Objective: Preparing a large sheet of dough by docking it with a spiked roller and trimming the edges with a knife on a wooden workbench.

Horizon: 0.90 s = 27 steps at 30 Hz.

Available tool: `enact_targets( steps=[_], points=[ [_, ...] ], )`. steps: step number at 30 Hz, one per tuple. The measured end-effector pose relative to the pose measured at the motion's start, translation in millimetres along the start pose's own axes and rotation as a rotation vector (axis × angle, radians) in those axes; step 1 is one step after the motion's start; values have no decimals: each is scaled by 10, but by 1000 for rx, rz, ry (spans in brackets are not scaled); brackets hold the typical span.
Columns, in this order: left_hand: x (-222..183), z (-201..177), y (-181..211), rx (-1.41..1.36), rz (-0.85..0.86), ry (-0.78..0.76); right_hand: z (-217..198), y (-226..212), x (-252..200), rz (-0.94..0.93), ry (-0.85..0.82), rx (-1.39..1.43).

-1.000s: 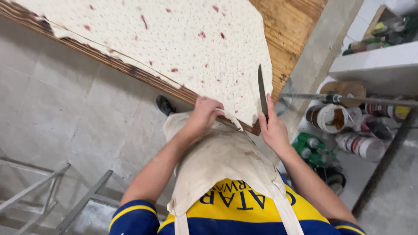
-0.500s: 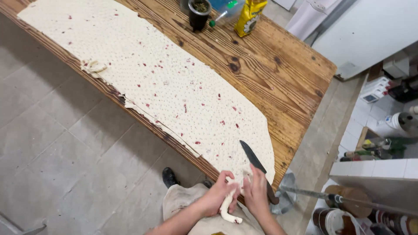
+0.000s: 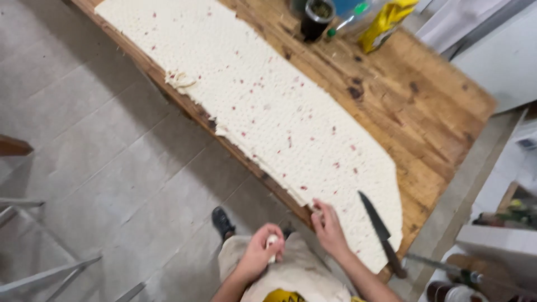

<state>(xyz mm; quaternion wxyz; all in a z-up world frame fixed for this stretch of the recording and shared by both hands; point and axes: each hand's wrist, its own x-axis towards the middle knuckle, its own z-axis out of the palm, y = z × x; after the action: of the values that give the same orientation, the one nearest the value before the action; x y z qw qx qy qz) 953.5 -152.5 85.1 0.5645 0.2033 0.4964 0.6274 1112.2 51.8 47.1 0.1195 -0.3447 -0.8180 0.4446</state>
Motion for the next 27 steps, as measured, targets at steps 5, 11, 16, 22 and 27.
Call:
enact_targets(
  steps=[5,11,16,22,27],
  points=[
    [-27,-876,549,323,-30,259,439,-546,347,-34,119,-267],
    [501,-1771,1193,1112,340,247,1094,-939,567,-97,354,-738],
    [1552,-2540,1241,1752,734,228,1581,-738,688,78,373,-818],
    [2299,-2994,1183,1866,1182,95,1718,-576,893,129,513,-906],
    [2550,-3044,1251,1842,1142,-95,1661,-688,1074,117,589,-895]
  ],
)
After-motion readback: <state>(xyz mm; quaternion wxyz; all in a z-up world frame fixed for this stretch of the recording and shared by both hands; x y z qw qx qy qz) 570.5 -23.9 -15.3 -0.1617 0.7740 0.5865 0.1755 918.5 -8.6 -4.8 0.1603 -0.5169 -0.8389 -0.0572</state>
